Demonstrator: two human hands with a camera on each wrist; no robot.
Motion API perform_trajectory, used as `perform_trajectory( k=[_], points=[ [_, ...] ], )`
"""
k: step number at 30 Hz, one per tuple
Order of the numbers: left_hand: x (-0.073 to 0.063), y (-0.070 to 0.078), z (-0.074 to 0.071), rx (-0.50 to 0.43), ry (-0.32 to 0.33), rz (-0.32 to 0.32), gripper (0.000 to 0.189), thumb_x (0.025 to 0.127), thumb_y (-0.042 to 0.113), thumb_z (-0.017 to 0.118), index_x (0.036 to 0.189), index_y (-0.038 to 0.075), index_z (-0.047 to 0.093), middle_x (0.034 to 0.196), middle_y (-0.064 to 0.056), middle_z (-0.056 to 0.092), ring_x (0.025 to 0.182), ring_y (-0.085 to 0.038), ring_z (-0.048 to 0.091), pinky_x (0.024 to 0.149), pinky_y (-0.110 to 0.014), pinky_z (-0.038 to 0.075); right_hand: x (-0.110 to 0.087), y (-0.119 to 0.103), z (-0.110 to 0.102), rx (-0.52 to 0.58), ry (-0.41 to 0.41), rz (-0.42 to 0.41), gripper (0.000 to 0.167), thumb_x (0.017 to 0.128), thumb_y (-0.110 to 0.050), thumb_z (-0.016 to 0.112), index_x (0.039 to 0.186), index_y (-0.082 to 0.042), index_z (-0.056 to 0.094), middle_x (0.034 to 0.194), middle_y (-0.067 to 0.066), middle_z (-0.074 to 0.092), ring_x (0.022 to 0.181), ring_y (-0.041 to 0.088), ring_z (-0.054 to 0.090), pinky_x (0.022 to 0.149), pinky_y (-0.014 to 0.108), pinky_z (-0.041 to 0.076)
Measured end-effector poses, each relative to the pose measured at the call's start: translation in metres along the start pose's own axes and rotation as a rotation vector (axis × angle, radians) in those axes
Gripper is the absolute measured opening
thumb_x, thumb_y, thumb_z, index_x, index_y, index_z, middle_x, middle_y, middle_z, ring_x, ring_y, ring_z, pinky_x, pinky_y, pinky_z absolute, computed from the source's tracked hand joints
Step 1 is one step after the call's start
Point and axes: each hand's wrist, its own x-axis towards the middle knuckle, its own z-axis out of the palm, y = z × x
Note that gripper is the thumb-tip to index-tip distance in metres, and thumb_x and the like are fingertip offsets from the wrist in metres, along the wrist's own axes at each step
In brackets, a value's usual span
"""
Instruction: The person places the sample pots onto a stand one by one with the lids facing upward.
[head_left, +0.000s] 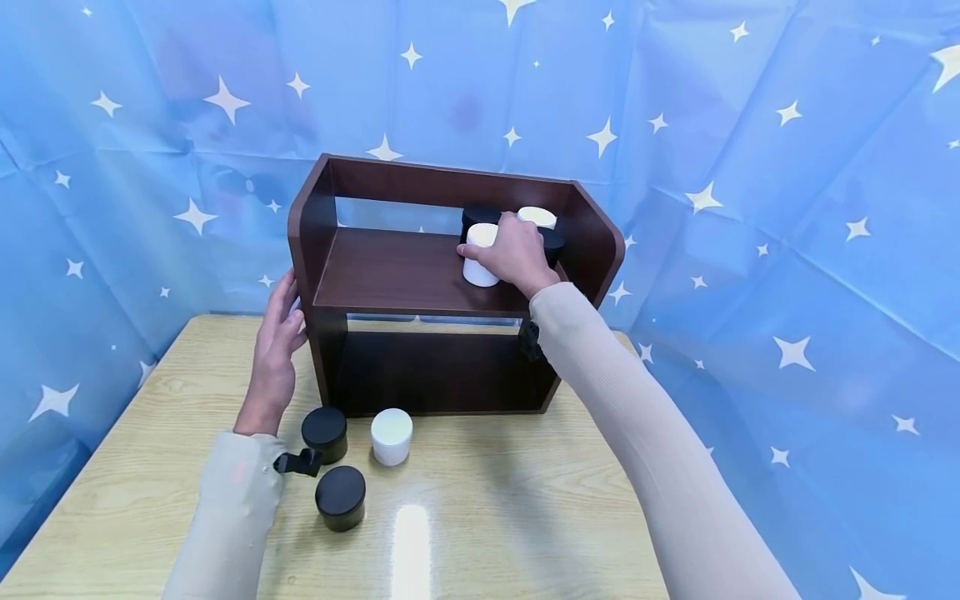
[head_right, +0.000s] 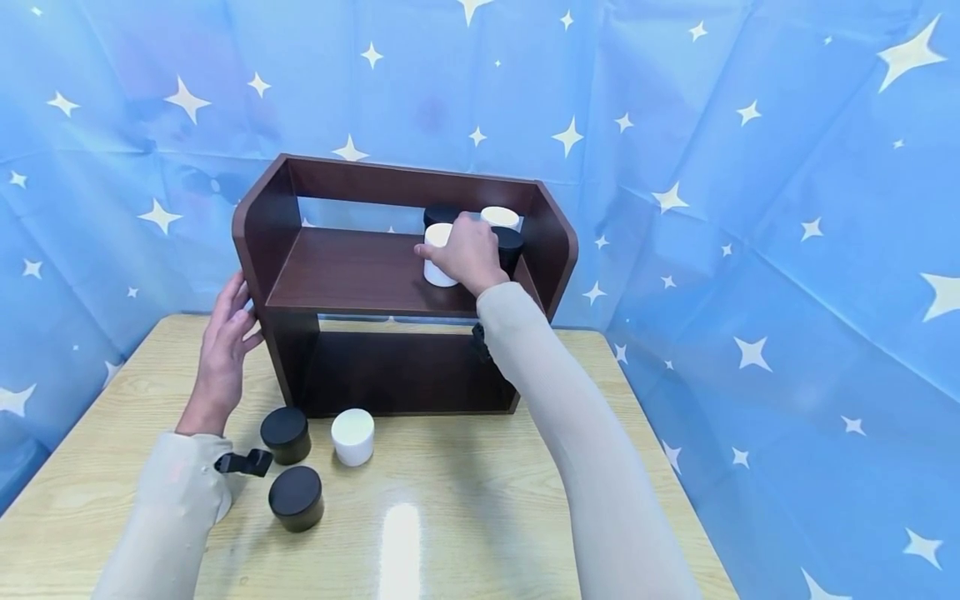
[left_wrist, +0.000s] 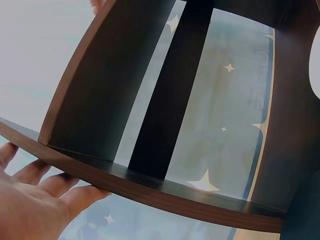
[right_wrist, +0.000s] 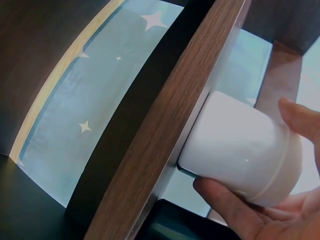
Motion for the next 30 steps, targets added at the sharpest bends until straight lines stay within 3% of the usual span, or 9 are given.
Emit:
perform_trajectory(
  k=[12, 22, 30],
  points=[
    [0.000, 0.001, 0.001, -0.002, 0.000, -0.004, 0.056, 0.103, 0.034, 0.033, 0.158, 0.037, 0.025, 0.168, 0.009, 0.023, 0.157, -0.021, 0.020, 0.119, -0.070, 0.022, -0.001, -0.003, -0.005, -0.039, 0.008, -0.015, 0.084, 0.085, -0.057, 0.072, 0.139, 0.001, 0.046, 0.128, 0.019, 0.061, 0.112, 0.031, 0.060, 0.092, 0.042, 0.059],
    [0.000, 0.000, 0.001, -0.010, 0.003, 0.013, 0.055, 0.103, 0.033, 0.033, 0.158, 0.037, 0.026, 0.168, 0.008, 0.023, 0.156, -0.021, 0.021, 0.119, -0.070, 0.022, -0.002, -0.007, -0.009, -0.031, 0.024, -0.047, 0.077, 0.089, -0.055, 0.068, 0.138, 0.000, 0.045, 0.122, 0.020, 0.061, 0.112, 0.030, 0.061, 0.091, 0.041, 0.059],
    [0.000, 0.000, 0.001, -0.006, 0.005, 0.016, 0.055, 0.103, 0.033, 0.033, 0.158, 0.037, 0.026, 0.168, 0.008, 0.024, 0.156, -0.021, 0.021, 0.119, -0.070, 0.022, -0.004, -0.010, -0.015, -0.008, 0.021, -0.067, 0.077, 0.089, -0.053, 0.069, 0.141, -0.002, 0.043, 0.130, 0.019, 0.060, 0.111, 0.029, 0.063, 0.091, 0.041, 0.059]
  ],
)
